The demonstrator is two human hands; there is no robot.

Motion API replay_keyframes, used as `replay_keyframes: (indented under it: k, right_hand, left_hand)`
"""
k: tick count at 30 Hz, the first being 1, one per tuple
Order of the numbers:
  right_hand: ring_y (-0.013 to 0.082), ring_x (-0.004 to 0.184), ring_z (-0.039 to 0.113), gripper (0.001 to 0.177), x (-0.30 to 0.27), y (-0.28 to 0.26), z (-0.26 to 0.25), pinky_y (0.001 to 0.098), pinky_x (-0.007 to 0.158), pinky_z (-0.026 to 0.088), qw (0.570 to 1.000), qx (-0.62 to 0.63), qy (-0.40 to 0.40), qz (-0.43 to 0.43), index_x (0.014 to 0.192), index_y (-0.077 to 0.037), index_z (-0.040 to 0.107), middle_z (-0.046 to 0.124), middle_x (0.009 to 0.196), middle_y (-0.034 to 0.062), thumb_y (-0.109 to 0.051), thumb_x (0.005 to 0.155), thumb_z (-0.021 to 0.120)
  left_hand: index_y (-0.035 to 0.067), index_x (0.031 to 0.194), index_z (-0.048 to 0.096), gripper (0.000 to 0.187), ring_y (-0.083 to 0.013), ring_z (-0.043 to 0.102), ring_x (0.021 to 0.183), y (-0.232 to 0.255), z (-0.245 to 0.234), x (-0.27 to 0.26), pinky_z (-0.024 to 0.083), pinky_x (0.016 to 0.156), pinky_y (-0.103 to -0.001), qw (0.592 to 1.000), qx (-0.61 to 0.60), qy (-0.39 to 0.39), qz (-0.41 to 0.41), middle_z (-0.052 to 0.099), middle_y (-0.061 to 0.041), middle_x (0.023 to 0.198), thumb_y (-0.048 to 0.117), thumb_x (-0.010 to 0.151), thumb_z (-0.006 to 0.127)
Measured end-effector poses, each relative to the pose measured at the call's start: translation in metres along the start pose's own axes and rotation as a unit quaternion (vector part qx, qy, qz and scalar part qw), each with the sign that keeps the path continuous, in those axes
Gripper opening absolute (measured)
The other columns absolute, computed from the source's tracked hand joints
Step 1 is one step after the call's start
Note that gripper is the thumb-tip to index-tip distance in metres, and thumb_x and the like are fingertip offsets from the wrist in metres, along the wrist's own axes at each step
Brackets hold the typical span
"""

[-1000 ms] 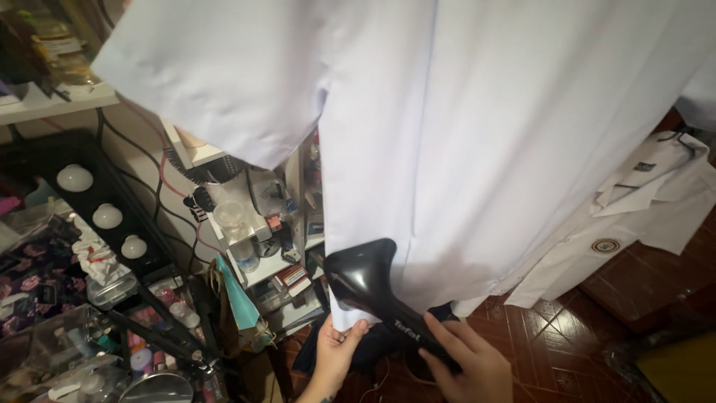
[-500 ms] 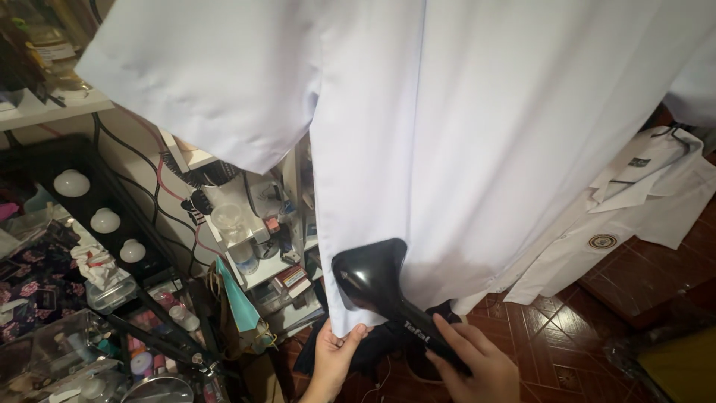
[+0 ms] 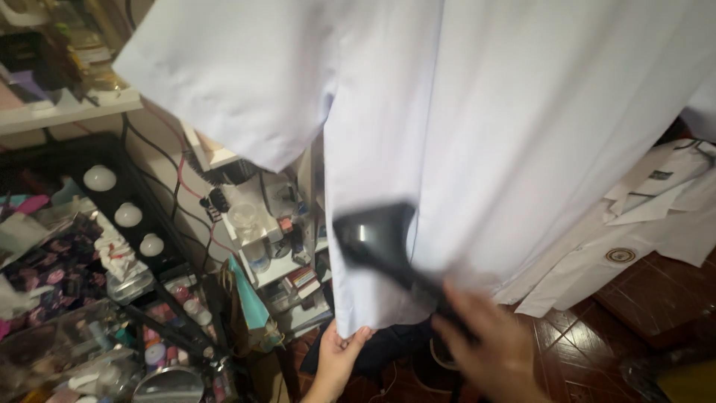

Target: Use a handheld garment steamer to remove wrinkles from a white short-sleeved shirt.

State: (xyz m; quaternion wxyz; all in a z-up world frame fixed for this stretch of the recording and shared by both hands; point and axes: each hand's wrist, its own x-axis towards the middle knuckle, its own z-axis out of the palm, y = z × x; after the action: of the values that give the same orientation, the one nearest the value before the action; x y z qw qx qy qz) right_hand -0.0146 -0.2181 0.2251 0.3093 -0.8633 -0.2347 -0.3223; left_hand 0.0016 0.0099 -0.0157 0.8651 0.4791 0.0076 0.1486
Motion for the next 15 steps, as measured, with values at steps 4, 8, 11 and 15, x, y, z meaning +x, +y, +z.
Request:
replay_keyframes:
  k: [4,8,11,15]
  right_hand:
    - [0.0234,0.082,0.073,0.056,0.061,-0.040,-0.024,0.0332,0.070,0.057,0.997,0.043,0.054,-0.023,0.134,-0.012,0.065,0.071,0.101,0.0115,-0.019,0.082,0.084]
    - [0.0209,0.083,0.073,0.055,0.054,-0.039,-0.016,0.0310,0.072,0.058,0.992,0.096,0.067,-0.036,0.136,-0.010,0.063,0.071,0.104,0.0095,-0.017,0.085,0.082]
    - [0.0236,0.087,0.073,0.056,0.016,-0.017,0.005,0.0323,0.072,0.057,0.995,0.035,0.058,-0.072,0.132,-0.012,0.066,0.073,0.106,0.0109,-0.017,0.079,0.083]
    - [0.0199,0.079,0.077,0.061,-0.035,0.000,0.022,0.0316,0.067,0.059,0.998,0.041,-0.032,0.023,0.126,-0.016,0.071,0.075,0.098,0.0064,-0.020,0.068,0.088]
  left_hand:
    - [-0.004,0.122,0.062,0.034,-0.0174,0.073,0.093,-0.001,0.001,-0.004,0.057,0.090,-0.032,1.000,-0.006,-0.014,-0.001,0.077,-0.010,0.104,0.005,0.091,0.073]
    - [-0.006,0.123,0.063,0.032,-0.0173,0.072,0.094,0.010,0.007,-0.004,0.057,0.090,-0.032,0.999,0.004,-0.030,0.029,0.076,-0.011,0.103,0.004,0.094,0.073]
    - [-0.002,0.123,0.062,0.035,-0.0154,0.074,0.096,0.018,0.011,-0.009,0.058,0.093,-0.031,1.000,-0.003,-0.010,0.012,0.077,-0.008,0.107,0.004,0.090,0.071]
    - [-0.003,0.122,0.062,0.032,-0.0168,0.074,0.094,0.015,0.006,-0.004,0.058,0.091,-0.031,1.000,0.003,-0.009,-0.001,0.078,-0.011,0.105,0.003,0.091,0.071]
